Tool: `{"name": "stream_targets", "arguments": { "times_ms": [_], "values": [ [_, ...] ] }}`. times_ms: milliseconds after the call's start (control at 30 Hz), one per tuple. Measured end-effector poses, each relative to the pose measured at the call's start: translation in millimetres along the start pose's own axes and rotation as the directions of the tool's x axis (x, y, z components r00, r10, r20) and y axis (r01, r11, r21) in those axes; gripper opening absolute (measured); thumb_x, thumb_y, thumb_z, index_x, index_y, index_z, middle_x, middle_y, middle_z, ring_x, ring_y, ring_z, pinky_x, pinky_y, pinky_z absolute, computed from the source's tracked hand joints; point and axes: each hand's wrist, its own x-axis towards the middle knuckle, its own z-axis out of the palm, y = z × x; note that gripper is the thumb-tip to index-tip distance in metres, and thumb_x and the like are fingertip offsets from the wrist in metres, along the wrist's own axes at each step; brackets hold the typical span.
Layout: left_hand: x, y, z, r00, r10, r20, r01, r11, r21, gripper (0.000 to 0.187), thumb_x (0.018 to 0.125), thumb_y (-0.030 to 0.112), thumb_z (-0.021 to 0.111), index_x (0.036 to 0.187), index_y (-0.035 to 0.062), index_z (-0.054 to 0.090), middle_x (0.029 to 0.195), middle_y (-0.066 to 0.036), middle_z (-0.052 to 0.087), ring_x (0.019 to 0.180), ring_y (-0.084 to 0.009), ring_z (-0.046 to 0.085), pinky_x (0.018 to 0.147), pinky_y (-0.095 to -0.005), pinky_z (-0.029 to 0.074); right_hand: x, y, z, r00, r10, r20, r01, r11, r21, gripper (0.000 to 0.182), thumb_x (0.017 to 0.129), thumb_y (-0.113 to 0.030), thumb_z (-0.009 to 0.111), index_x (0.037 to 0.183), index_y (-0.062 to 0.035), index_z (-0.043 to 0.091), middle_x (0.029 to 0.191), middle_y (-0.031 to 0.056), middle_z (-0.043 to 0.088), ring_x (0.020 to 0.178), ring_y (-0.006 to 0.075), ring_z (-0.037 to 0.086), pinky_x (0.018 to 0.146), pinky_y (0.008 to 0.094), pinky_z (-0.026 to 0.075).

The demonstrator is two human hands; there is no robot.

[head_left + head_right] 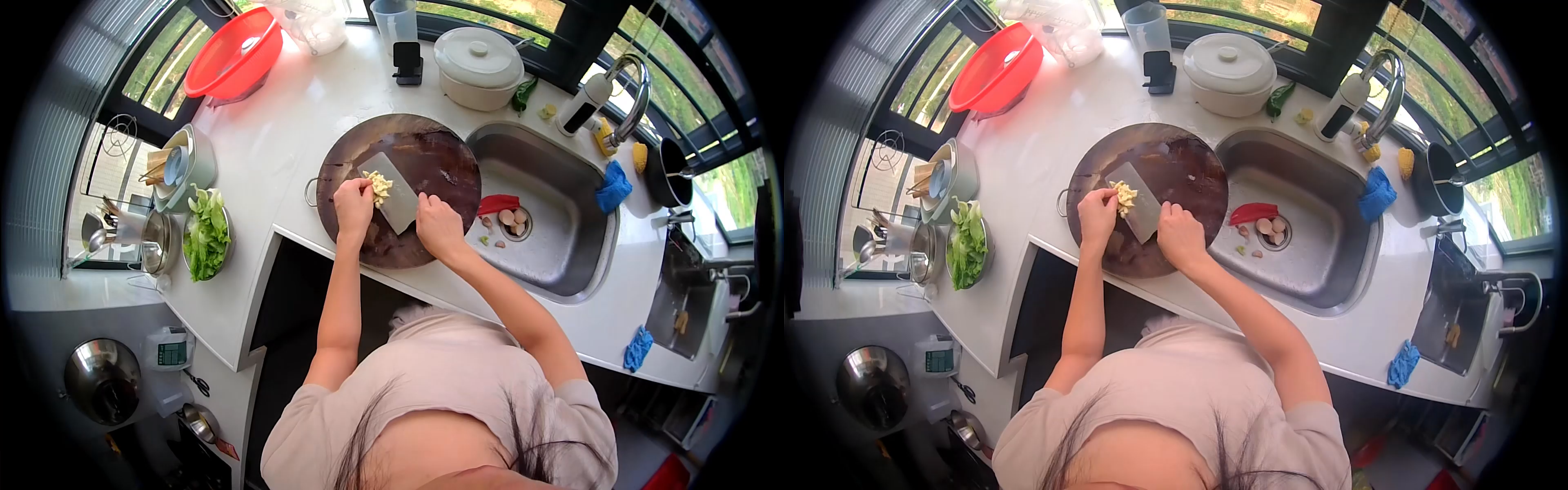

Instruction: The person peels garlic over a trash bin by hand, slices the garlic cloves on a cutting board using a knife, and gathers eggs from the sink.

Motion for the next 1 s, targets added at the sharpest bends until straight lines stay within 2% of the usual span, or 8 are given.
{"name": "stream_targets", "arguments": {
  "times_ms": [367,433,467,533,600,733,867,1000],
  "values": [
    [-4.1,15.9,-36.8,0.999,-0.026,-0.048,0.023,0.998,-0.058,0.022,0.092,0.008,0.057,0.111,-0.0013,0.065,0.109,-0.016,0.062,0.094,-0.0306,0.062,0.084,-0.0405,0.05,17.2,-37.0,25.6,0.999,0.039,0.027,-0.034,0.988,-0.148,0.031,0.08,-0.01,0.059,0.107,0.0052,0.059,0.09,0.0121,0.062,0.081,0.0269,0.066,0.064,0.0367,0.057],
    [-7.8,2.9,-38.6,0.992,0.011,-0.125,-0.018,0.998,-0.055,0.024,0.093,0.01,0.057,0.112,-0.0012,0.064,0.11,-0.016,0.061,0.1,-0.0316,0.06,0.089,-0.0407,0.049,18.1,-23.1,4.7,0.983,0.075,-0.166,-0.088,0.994,-0.07,0.029,0.084,-0.017,0.062,0.11,-0.0039,0.059,0.094,0.0104,0.058,0.093,0.0286,0.06,0.072,0.0397,0.053],
    [-12.4,-1.8,-43.0,0.994,-0.01,-0.106,0.006,0.999,-0.042,0.03,0.095,0.014,0.055,0.119,-0.0034,0.059,0.119,-0.018,0.059,0.115,-0.0342,0.054,0.099,-0.0416,0.043,15.7,-12.7,-17.2,0.965,0.146,-0.219,-0.15,0.989,-0.004,0.036,0.085,-0.018,0.063,0.119,-0.0059,0.057,0.105,0.0136,0.056,0.104,0.031,0.054,0.082,0.0433,0.047],
    [-24.6,-16.5,-41.1,0.981,-0.024,-0.191,0.019,0.999,-0.028,0.034,0.096,0.015,0.053,0.124,-0.0048,0.055,0.126,-0.019,0.055,0.121,-0.0353,0.05,0.103,-0.0424,0.04,5.9,22.9,-18.6,0.833,0.245,-0.496,-0.261,0.965,0.038,0.051,0.085,-0.018,0.063,0.132,-0.0029,0.05,0.124,0.0198,0.049,0.117,0.0368,0.046,0.095,0.048,0.041],
    [-41.2,-21.2,-40.9,0.98,-0.085,-0.18,0.072,0.994,-0.081,0.041,0.098,0.017,0.051,0.131,-0.0059,0.048,0.138,-0.022,0.046,0.132,-0.0369,0.041,0.11,-0.0437,0.033,-2.1,63.4,10.6,0.78,0.48,-0.402,-0.348,0.866,0.359,0.056,0.092,-0.025,0.059,0.139,0.0005,0.043,0.139,0.0216,0.044,0.129,0.0385,0.041,0.107,0.0464,0.034],
    [-56.4,-22.1,-36.2,0.985,-0.09,-0.151,0.072,0.99,-0.118,0.042,0.098,0.016,0.05,0.135,-0.0042,0.043,0.144,-0.022,0.039,0.139,-0.0378,0.032,0.114,-0.0455,0.028,-3.6,70.8,35.5,0.702,0.709,-0.07,-0.225,0.314,0.922,0.054,0.102,-0.032,0.044,0.144,0.0017,0.04,0.147,0.0213,0.043,0.138,0.033,0.038,0.113,0.0378,0.029],
    [-53.9,-19.0,-40.7,0.99,-0.006,-0.14,-0.008,0.995,-0.097,0.04,0.098,0.014,0.05,0.134,-0.0036,0.045,0.142,-0.022,0.04,0.139,-0.0376,0.032,0.114,-0.0465,0.027,-5.0,66.0,36.1,0.642,0.765,-0.049,-0.205,0.234,0.95,0.05,0.104,-0.032,0.039,0.14,0.0023,0.046,0.143,0.0177,0.05,0.136,0.0285,0.043,0.112,0.0329,0.03],
    [-34.7,-10.5,-36.6,0.983,0.098,-0.154,-0.111,0.991,-0.078,0.039,0.097,0.013,0.052,0.131,-0.0049,0.047,0.14,-0.022,0.044,0.138,-0.0382,0.034,0.114,-0.0468,0.027,2.2,29.2,54.9,0.633,0.769,-0.086,-0.278,0.33,0.902,0.057,0.104,-0.037,0.035,0.145,0.0027,0.036,0.151,0.0207,0.038,0.143,0.033,0.031,0.116,0.0388,0.022]
  ]
}}
